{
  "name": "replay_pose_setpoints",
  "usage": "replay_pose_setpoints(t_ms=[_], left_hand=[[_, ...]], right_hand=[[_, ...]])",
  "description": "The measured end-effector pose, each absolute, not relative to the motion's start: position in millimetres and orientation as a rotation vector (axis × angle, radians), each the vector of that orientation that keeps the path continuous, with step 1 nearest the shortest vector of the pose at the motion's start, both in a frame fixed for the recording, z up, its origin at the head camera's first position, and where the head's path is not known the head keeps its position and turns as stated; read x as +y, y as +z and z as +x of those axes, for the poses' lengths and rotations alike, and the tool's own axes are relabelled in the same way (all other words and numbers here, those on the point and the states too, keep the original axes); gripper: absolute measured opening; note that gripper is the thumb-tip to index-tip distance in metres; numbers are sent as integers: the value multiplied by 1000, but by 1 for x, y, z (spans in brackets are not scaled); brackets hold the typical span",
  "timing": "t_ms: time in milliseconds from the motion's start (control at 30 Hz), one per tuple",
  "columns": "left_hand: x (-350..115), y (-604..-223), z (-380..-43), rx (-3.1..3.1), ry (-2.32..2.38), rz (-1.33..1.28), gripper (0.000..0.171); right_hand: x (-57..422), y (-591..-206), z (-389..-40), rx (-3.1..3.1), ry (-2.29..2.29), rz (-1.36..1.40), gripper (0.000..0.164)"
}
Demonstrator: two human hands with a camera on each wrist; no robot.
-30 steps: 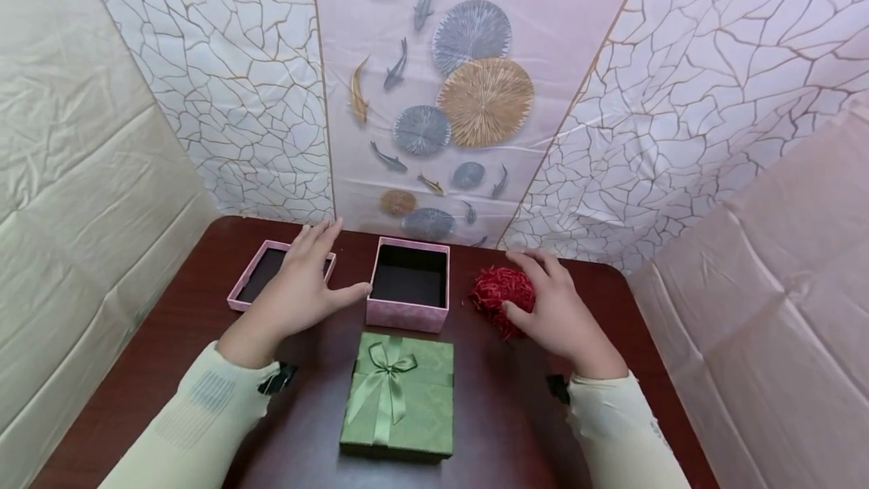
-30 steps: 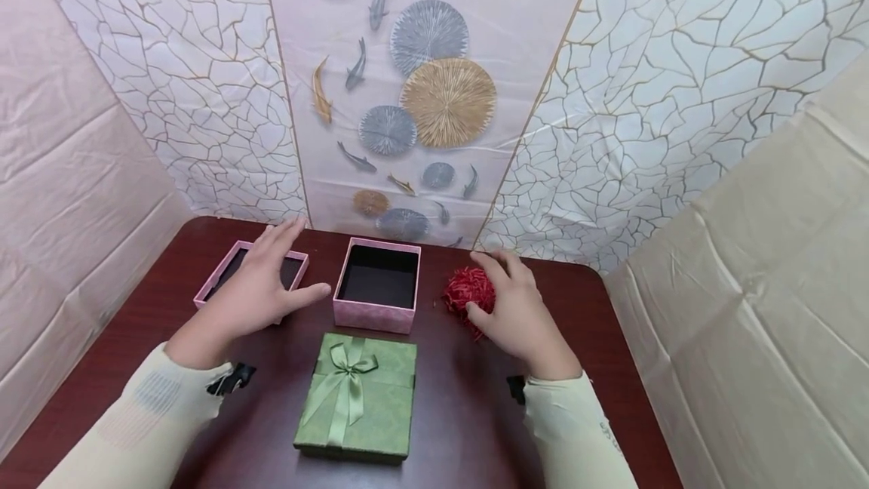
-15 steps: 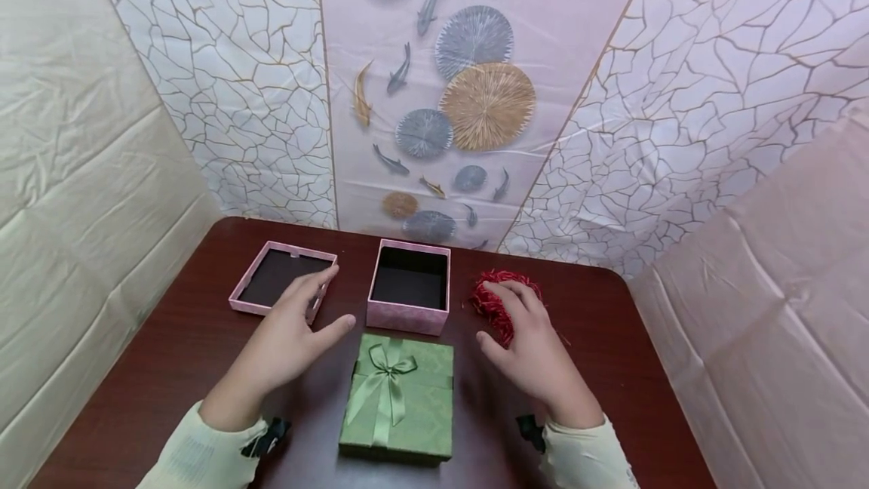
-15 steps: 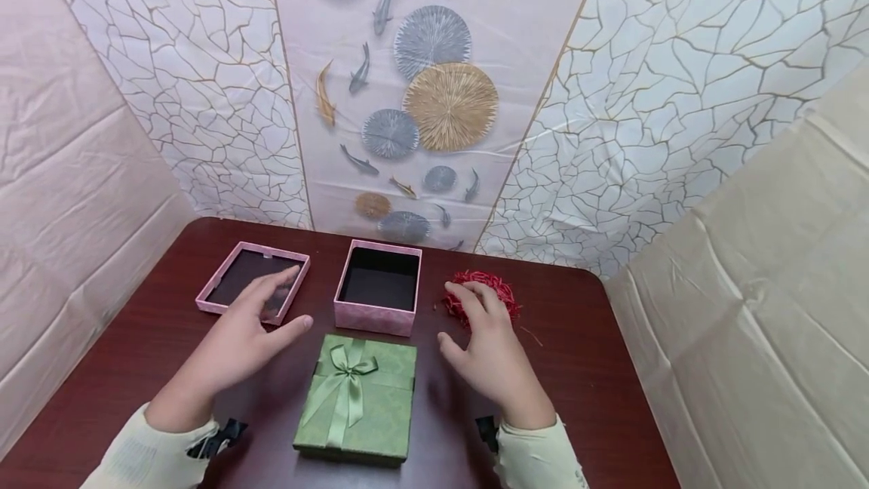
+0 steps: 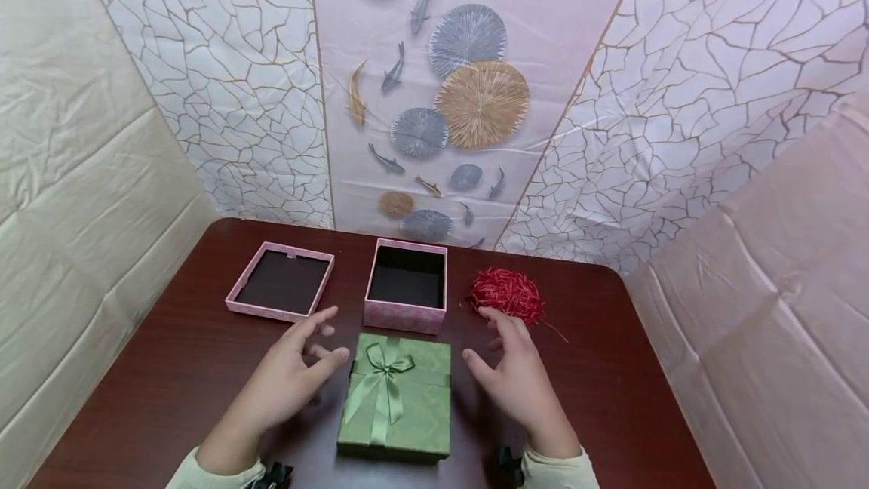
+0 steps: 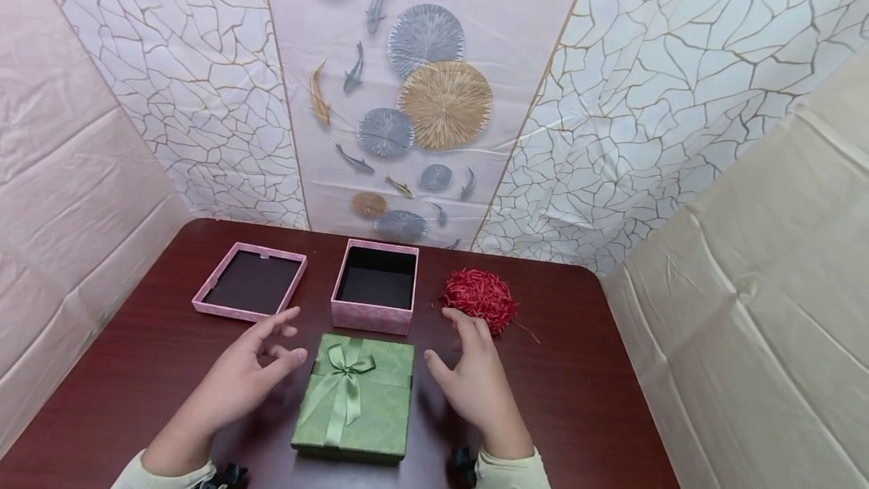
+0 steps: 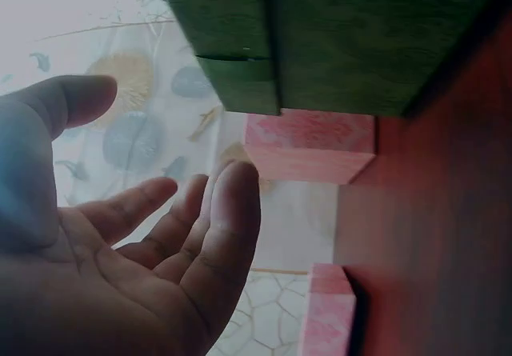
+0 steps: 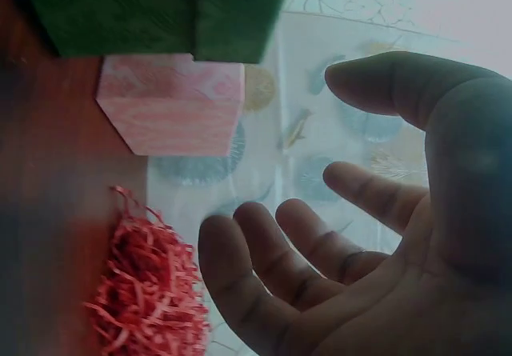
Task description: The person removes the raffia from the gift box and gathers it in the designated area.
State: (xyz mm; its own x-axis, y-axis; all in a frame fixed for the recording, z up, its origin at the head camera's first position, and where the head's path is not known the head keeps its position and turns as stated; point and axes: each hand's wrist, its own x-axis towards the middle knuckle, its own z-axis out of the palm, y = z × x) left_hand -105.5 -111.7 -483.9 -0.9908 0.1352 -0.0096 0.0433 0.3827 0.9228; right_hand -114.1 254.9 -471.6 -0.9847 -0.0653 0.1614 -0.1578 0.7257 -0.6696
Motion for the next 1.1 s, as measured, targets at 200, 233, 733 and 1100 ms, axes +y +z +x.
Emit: replay_pose_setpoints(t_ms=[200, 233, 733, 1100], left_hand=[[-113, -497, -100, 2408, 1708, 82, 73], [-112, -499, -99, 2364, 1724, 72, 73], [-100, -520, -98, 1937, 1834, 122, 79], [-97, -515, -93, 1893, 1833, 172, 84]], right_hand=[[249, -482, -108, -2872, 1324, 54, 64], [248, -483, -107, -2878, 1393, 37, 63], [251, -492, -97, -2854, 2241, 139, 72], [237, -495, -88, -2672, 2483, 62, 83]])
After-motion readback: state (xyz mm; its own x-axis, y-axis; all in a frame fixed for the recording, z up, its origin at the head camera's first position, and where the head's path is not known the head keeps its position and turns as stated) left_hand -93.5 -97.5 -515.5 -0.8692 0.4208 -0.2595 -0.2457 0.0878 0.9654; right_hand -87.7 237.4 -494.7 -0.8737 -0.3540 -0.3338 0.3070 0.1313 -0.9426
